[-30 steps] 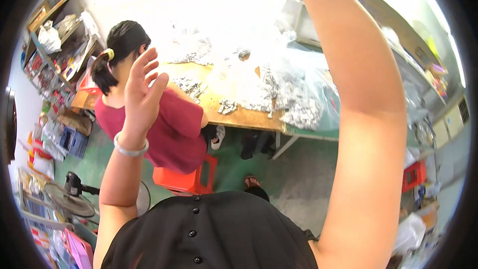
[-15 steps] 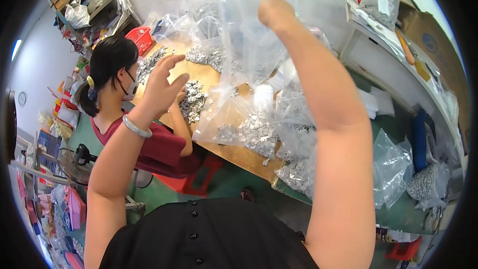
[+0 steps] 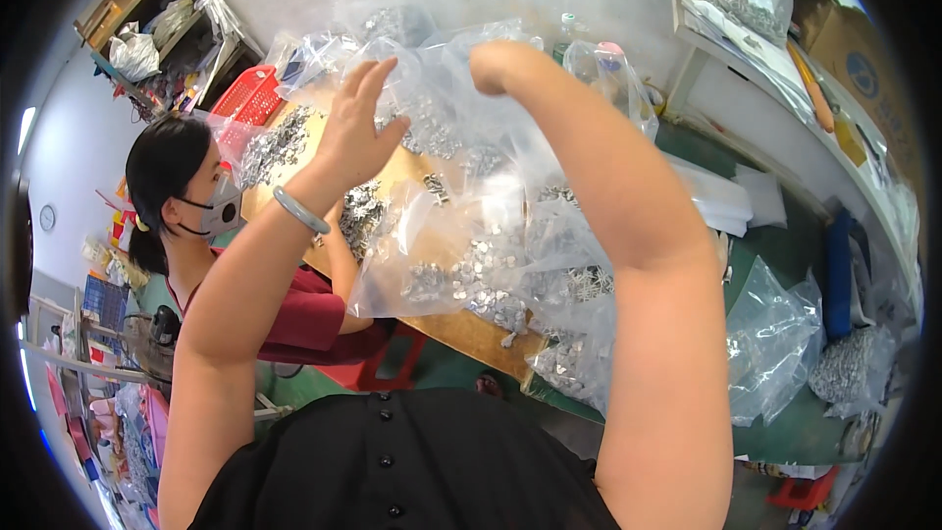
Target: The person holds a bag of small metal parts, transfers some to a pink tray, and then picks through a pile of metal snowflake-shaped components on the table, placing selected ones into a cardboard box.
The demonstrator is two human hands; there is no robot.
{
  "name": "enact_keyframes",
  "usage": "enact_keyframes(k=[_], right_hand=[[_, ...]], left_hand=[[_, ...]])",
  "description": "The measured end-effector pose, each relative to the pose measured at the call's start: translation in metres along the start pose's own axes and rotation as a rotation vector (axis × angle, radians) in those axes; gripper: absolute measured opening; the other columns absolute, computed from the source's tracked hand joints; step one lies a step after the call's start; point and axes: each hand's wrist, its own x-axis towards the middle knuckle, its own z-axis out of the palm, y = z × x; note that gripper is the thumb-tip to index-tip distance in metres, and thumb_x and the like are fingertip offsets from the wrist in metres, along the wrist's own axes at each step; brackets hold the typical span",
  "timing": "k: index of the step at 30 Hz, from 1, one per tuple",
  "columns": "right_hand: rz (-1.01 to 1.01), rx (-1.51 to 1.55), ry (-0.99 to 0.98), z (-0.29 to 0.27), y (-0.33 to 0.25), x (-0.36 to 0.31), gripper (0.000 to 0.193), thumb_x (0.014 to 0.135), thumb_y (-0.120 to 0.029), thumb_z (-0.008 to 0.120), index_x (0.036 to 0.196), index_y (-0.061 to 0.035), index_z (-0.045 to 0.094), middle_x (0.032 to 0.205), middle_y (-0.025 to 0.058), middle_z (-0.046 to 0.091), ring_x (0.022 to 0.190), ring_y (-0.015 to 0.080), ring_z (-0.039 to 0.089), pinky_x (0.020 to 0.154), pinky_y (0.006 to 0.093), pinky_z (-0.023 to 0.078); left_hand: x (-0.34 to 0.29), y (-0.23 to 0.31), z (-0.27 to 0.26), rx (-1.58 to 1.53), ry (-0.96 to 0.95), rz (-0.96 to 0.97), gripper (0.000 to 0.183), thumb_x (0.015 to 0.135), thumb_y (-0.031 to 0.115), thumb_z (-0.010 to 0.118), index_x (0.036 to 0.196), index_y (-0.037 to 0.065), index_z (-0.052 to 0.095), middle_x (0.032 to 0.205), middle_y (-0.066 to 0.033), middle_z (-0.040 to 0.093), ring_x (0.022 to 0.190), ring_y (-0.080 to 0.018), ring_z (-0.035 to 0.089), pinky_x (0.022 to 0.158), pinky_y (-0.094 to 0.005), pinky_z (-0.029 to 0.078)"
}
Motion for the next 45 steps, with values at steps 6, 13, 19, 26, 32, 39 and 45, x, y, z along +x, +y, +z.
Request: enact_keyframes(k=[6,13,19,26,32,39,45], right_hand=[[-0.095,-0.073,-0.055,0.018,0.001,-0.025,0.025,0.075,-0.018,0.065,0.098,-0.0128,0.072,0.107,0.0090,0.067,0.099,0.0297,0.064,0.076,0.0424,0.054],[-0.351,-0.184,-0.199,-0.010,-0.019,-0.052,0.033,0.086,-0.044,0.061,0.107,-0.0206,0.072,0.127,0.0046,0.057,0.128,0.0282,0.037,0.107,0.0463,0.025],[-0.174,-0.024,-0.196,0.006,-0.011,-0.004,0.058,0.091,-0.062,0.041,0.140,-0.0314,0.045,0.144,0.0076,0.044,0.139,0.0332,0.028,0.110,0.0652,0.008],[0.207,-0.174,-0.407,0.044,-0.011,0.036,0.061,0.080,-0.040,0.068,0.136,-0.0202,0.052,0.145,0.0104,0.044,0.137,0.0349,0.034,0.105,0.0699,0.014],[-0.236,-0.245,-0.203,0.087,-0.035,0.057,0.038,0.080,-0.025,0.065,0.117,-0.0163,0.066,0.125,0.0097,0.061,0.120,0.0294,0.053,0.105,0.0603,0.025],[-0.370,0.075,-0.392,0.098,-0.001,0.033,0.033,0.082,-0.022,0.064,0.112,-0.0105,0.068,0.115,0.0146,0.065,0.105,0.0316,0.061,0.091,0.0352,0.047],[-0.431,0.156,-0.191,-0.004,-0.019,-0.047,0.032,0.079,-0.007,0.062,0.111,-0.0053,0.067,0.102,0.0170,0.068,0.097,0.0327,0.063,0.086,0.0384,0.049]], left_hand=[[-0.014,0.005,0.011,0.044,-0.071,-0.055,0.067,0.079,0.013,0.063,0.141,0.011,0.037,0.142,-0.0154,0.039,0.130,-0.0338,0.037,0.107,-0.0471,0.029],[0.003,0.008,0.022,0.327,-0.207,0.113,0.071,0.079,0.013,0.066,0.144,0.020,0.036,0.136,-0.0103,0.048,0.128,-0.0303,0.040,0.109,-0.0453,0.024],[-0.003,-0.008,0.040,0.459,-0.586,0.083,0.025,0.085,0.009,0.049,0.094,0.017,0.071,0.092,-0.0023,0.069,0.106,-0.0227,0.057,0.106,-0.0511,0.025],[-0.016,0.006,0.042,0.555,-0.916,0.280,0.018,0.081,0.008,0.054,0.087,0.016,0.070,0.090,-0.0054,0.066,0.099,-0.0237,0.062,0.114,-0.0499,0.019],[-0.017,-0.016,0.055,0.441,-0.593,0.212,0.017,0.081,0.009,0.053,0.083,0.012,0.070,0.088,-0.0070,0.068,0.095,-0.0244,0.064,0.107,-0.0491,0.028],[-0.029,-0.007,0.053,0.371,-0.594,0.157,0.028,0.077,0.006,0.057,0.104,0.007,0.063,0.093,-0.0081,0.065,0.099,-0.0267,0.061,0.101,-0.0417,0.035],[-0.108,0.035,-0.009,0.183,-0.191,0.245,0.043,0.074,0.014,0.066,0.115,0.005,0.057,0.106,-0.0110,0.057,0.112,-0.0284,0.052,0.104,-0.0454,0.035]])
